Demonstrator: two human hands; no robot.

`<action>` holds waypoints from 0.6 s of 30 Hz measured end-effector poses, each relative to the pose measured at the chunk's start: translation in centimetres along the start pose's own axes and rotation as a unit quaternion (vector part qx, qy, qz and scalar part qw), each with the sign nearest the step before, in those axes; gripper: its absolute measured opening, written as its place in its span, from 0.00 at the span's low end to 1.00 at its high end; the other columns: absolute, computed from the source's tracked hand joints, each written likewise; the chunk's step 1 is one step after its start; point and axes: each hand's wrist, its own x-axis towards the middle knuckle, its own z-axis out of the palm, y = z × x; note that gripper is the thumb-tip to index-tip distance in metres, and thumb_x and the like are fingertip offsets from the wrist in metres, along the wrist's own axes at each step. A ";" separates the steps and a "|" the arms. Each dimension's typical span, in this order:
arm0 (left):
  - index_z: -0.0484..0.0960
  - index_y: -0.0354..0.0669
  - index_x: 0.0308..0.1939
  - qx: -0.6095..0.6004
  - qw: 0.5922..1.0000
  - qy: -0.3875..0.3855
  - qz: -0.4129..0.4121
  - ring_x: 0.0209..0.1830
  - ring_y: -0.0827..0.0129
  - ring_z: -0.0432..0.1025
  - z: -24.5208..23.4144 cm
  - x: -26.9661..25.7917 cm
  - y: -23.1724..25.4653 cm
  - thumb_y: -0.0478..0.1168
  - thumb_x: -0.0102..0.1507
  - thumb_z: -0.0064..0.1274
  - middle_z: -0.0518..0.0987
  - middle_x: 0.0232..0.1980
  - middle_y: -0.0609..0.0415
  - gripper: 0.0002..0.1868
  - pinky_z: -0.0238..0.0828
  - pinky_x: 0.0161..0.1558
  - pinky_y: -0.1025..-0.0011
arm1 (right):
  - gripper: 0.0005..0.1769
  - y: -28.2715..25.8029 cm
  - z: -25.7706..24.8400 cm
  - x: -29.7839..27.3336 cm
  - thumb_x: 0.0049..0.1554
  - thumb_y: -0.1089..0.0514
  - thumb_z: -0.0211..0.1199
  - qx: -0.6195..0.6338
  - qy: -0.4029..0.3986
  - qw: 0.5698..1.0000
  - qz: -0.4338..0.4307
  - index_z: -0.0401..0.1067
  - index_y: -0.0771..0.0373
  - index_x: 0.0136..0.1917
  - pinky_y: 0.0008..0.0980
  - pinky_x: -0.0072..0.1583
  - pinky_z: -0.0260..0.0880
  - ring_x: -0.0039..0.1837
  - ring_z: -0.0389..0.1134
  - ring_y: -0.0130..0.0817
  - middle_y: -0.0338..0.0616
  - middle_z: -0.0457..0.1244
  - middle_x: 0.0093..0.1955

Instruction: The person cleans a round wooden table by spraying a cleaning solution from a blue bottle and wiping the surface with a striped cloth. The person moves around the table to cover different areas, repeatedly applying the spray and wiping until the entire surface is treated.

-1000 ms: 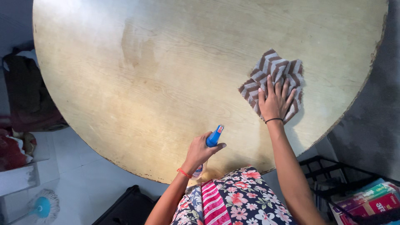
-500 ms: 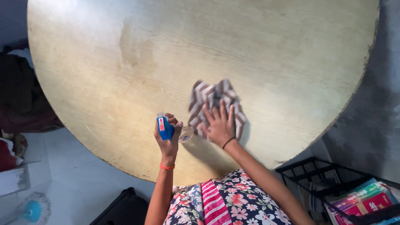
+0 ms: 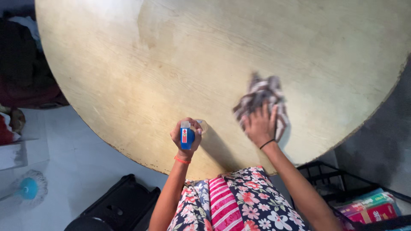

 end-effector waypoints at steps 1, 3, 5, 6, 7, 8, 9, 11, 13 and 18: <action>0.75 0.31 0.47 0.002 1.000 -0.003 0.007 0.33 0.71 0.76 0.1 -0.1 0.0 0.28 0.60 0.58 0.78 0.34 0.52 0.12 0.78 0.43 0.69 | 0.28 0.1 0.1 -1.6 0.63 0.38 0.51 0.054 0.021 0.994 -0.095 0.79 0.58 0.59 0.66 0.80 0.27 0.85 0.41 0.51 0.48 0.53 0.79; 0.75 0.31 0.47 0.006 1.000 -0.007 0.014 0.33 0.71 0.76 0.2 0.5 -0.2 0.28 0.60 0.58 0.78 0.34 0.52 0.13 0.78 0.44 0.69 | 0.27 1.5 -0.4 -2.4 0.56 0.38 0.57 0.165 0.075 0.941 -0.286 0.80 0.56 0.57 0.65 0.80 0.29 0.85 0.41 0.44 0.40 0.50 0.84; 0.75 0.32 0.46 0.010 1.000 -0.014 0.004 0.32 0.71 0.76 -0.1 0.9 -0.1 0.29 0.59 0.59 0.78 0.33 0.52 0.13 0.76 0.41 0.72 | 0.28 4.8 -1.3 -1.5 0.52 0.36 0.58 0.044 -0.025 0.993 -0.109 0.79 0.58 0.53 0.61 0.82 0.25 0.88 0.37 0.43 0.32 0.43 0.87; 0.75 0.33 0.46 0.020 1.000 -0.014 0.010 0.32 0.71 0.76 -0.1 0.9 -0.1 0.29 0.59 0.60 0.78 0.33 0.52 0.13 0.76 0.41 0.72 | 0.32 6.3 -1.6 -0.8 0.59 0.35 0.55 0.104 0.088 0.989 -0.058 0.76 0.62 0.62 0.63 0.80 0.25 0.87 0.37 0.49 0.42 0.44 0.88; 0.75 0.33 0.46 0.029 0.999 -0.014 0.016 0.32 0.72 0.76 -0.2 1.0 -0.1 0.30 0.59 0.60 0.78 0.33 0.52 0.13 0.76 0.41 0.72 | 0.36 6.8 -1.5 0.1 0.66 0.35 0.53 0.162 0.197 0.967 -0.003 0.73 0.66 0.70 0.64 0.79 0.25 0.86 0.37 0.54 0.51 0.45 0.88; 0.75 0.34 0.45 0.035 0.999 -0.014 0.022 0.32 0.72 0.77 -0.1 0.9 -0.1 0.30 0.59 0.60 0.78 0.33 0.53 0.13 0.76 0.41 0.73 | 0.34 6.4 -1.0 0.9 0.68 0.35 0.52 0.109 0.183 0.975 0.068 0.74 0.67 0.68 0.65 0.79 0.24 0.87 0.37 0.56 0.53 0.48 0.86; 0.75 0.34 0.46 0.030 0.999 -0.012 0.015 0.32 0.71 0.76 -0.1 0.7 -0.1 0.30 0.59 0.60 0.78 0.34 0.52 0.13 0.76 0.41 0.72 | 0.33 5.5 -0.5 1.5 0.71 0.35 0.51 0.054 0.168 0.974 0.139 0.75 0.67 0.67 0.66 0.80 0.23 0.88 0.37 0.57 0.55 0.51 0.84; 0.75 0.33 0.47 0.019 1.000 -0.011 0.005 0.33 0.71 0.76 0.0 0.6 -0.1 0.30 0.60 0.59 0.78 0.34 0.52 0.13 0.76 0.42 0.72 | 0.33 2.0 0.8 1.4 0.72 0.34 0.49 -0.037 0.155 0.977 0.139 0.75 0.65 0.67 0.66 0.81 0.23 0.86 0.38 0.57 0.57 0.56 0.80; 0.75 0.34 0.47 0.025 0.999 -0.012 0.019 0.34 0.70 0.76 0.1 0.8 -0.1 0.29 0.60 0.59 0.78 0.35 0.52 0.13 0.76 0.44 0.71 | 0.33 -2.7 2.1 -0.2 0.66 0.34 0.50 -0.023 0.112 0.993 -0.033 0.76 0.62 0.65 0.66 0.79 0.23 0.84 0.39 0.56 0.54 0.59 0.76; 0.75 0.33 0.47 0.006 1.000 -0.011 -0.014 0.33 0.72 0.75 0.0 0.6 -0.1 0.29 0.59 0.60 0.78 0.34 0.52 0.14 0.75 0.40 0.73 | 0.27 -0.9 0.9 -2.5 0.56 0.39 0.60 0.081 0.071 0.913 -0.394 0.78 0.54 0.61 0.64 0.81 0.29 0.86 0.41 0.44 0.41 0.53 0.80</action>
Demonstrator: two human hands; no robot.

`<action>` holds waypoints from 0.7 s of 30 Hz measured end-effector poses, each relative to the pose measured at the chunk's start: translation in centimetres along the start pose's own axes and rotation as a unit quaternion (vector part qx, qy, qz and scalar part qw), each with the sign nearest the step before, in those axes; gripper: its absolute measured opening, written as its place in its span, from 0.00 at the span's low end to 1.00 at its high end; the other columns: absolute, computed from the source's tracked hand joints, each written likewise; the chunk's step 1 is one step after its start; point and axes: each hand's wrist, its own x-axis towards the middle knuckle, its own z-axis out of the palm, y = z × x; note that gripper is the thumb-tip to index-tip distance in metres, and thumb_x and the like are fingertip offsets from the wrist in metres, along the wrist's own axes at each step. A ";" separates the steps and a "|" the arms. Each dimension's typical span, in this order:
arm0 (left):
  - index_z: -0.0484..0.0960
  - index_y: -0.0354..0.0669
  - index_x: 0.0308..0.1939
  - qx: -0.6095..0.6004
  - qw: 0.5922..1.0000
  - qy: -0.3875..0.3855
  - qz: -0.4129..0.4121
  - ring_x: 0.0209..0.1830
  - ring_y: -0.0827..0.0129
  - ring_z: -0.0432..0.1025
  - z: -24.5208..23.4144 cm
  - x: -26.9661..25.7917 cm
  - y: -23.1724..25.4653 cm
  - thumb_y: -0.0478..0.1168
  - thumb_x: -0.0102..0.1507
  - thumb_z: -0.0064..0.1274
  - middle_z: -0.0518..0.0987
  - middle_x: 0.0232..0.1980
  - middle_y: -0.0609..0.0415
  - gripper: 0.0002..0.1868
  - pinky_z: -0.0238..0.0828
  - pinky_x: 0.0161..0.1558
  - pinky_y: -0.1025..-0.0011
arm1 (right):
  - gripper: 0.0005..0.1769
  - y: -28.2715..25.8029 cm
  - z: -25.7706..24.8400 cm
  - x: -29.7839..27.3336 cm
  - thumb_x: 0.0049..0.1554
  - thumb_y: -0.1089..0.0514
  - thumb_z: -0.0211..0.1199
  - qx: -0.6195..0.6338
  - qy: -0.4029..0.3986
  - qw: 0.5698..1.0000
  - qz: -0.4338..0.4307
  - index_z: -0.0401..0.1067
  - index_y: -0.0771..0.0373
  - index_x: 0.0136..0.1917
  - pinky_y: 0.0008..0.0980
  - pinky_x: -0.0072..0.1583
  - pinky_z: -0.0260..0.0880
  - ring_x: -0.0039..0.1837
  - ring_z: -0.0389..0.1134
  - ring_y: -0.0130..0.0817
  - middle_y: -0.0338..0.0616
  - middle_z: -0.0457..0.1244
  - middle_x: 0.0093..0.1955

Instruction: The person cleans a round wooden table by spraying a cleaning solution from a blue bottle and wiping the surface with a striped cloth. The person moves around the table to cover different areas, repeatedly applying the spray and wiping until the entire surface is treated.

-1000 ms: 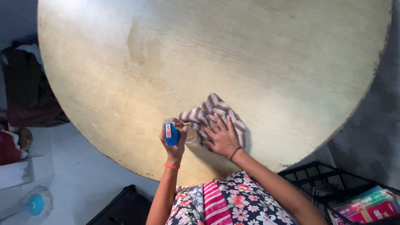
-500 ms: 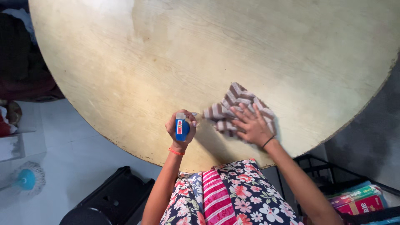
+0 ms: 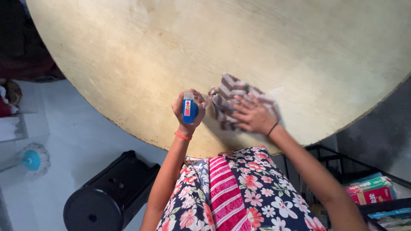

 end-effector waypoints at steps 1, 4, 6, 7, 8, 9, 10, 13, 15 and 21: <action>0.75 0.33 0.47 0.007 1.000 -0.001 -0.007 0.33 0.72 0.76 -0.1 0.0 -0.1 0.29 0.60 0.60 0.78 0.34 0.53 0.13 0.75 0.40 0.73 | 0.26 2.7 -1.0 -0.6 0.53 0.41 0.62 -0.027 -0.013 0.999 -0.024 0.78 0.53 0.61 0.60 0.82 0.31 0.86 0.41 0.38 0.37 0.51 0.85; 0.75 0.34 0.46 0.017 1.000 -0.004 0.015 0.34 0.71 0.76 0.0 0.0 -0.1 0.29 0.60 0.60 0.78 0.35 0.52 0.13 0.76 0.41 0.72 | 0.20 9.5 -3.3 -1.8 0.61 0.42 0.59 -0.032 -0.020 0.968 0.250 0.77 0.59 0.53 0.61 0.84 0.27 0.90 0.40 0.42 0.34 0.46 0.90; 0.75 0.34 0.46 0.017 0.999 -0.005 0.034 0.34 0.71 0.76 0.1 0.2 -0.1 0.29 0.60 0.59 0.78 0.36 0.51 0.13 0.77 0.43 0.71 | 0.24 11.4 -3.4 0.0 0.66 0.41 0.56 -0.035 0.094 0.921 0.377 0.76 0.65 0.58 0.64 0.82 0.26 0.88 0.40 0.52 0.46 0.50 0.87; 0.75 0.34 0.47 0.014 0.999 -0.005 0.036 0.34 0.71 0.76 0.1 0.3 -0.1 0.29 0.60 0.59 0.78 0.36 0.52 0.13 0.77 0.44 0.71 | 0.27 11.0 -2.6 2.0 0.69 0.40 0.55 -0.075 0.129 0.894 0.423 0.76 0.66 0.61 0.67 0.79 0.24 0.87 0.40 0.56 0.51 0.52 0.83; 0.75 0.34 0.47 0.015 0.999 -0.006 0.040 0.34 0.71 0.76 -0.1 0.4 -0.1 0.29 0.60 0.58 0.78 0.36 0.52 0.13 0.77 0.44 0.71 | 0.29 10.1 -1.7 4.2 0.71 0.38 0.55 -0.113 0.165 0.861 0.467 0.76 0.67 0.64 0.69 0.77 0.23 0.85 0.40 0.61 0.57 0.55 0.79; 0.75 0.33 0.47 0.016 0.999 -0.004 0.036 0.34 0.71 0.76 0.0 0.4 -0.2 0.29 0.60 0.59 0.78 0.36 0.53 0.13 0.77 0.44 0.71 | 0.30 8.4 -0.8 5.9 0.71 0.38 0.53 -0.118 0.150 0.872 0.451 0.76 0.67 0.65 0.69 0.77 0.23 0.83 0.41 0.63 0.58 0.57 0.77; 0.75 0.33 0.48 0.020 0.999 0.000 0.031 0.34 0.71 0.76 0.0 0.3 -0.2 0.28 0.60 0.59 0.78 0.36 0.53 0.14 0.76 0.44 0.72 | 0.31 6.5 0.3 7.7 0.71 0.38 0.51 -0.122 0.136 0.883 0.432 0.76 0.67 0.65 0.70 0.78 0.22 0.82 0.42 0.64 0.59 0.59 0.76; 0.75 0.32 0.48 0.012 1.000 -0.002 0.016 0.35 0.71 0.75 0.1 -0.3 -0.1 0.28 0.59 0.59 0.79 0.38 0.53 0.14 0.76 0.43 0.73 | 0.26 0.8 1.7 8.3 0.62 0.38 0.57 -0.025 0.060 0.985 0.160 0.78 0.59 0.61 0.68 0.79 0.27 0.85 0.42 0.53 0.47 0.59 0.75; 0.75 0.32 0.48 0.000 1.000 0.004 0.024 0.35 0.72 0.75 0.5 0.0 -0.2 0.28 0.59 0.59 0.79 0.39 0.53 0.15 0.76 0.43 0.74 | 0.26 1.3 0.4 7.3 0.58 0.39 0.61 0.003 0.063 0.998 0.013 0.78 0.56 0.62 0.65 0.81 0.30 0.86 0.42 0.44 0.42 0.56 0.79; 0.74 0.32 0.49 -0.016 1.000 0.014 0.021 0.36 0.73 0.77 0.5 -0.2 -0.3 0.29 0.60 0.59 0.79 0.40 0.53 0.15 0.78 0.42 0.73 | 0.25 10.9 -2.9 5.8 0.65 0.41 0.58 0.036 0.123 0.954 0.272 0.74 0.62 0.63 0.65 0.82 0.29 0.88 0.39 0.48 0.45 0.49 0.89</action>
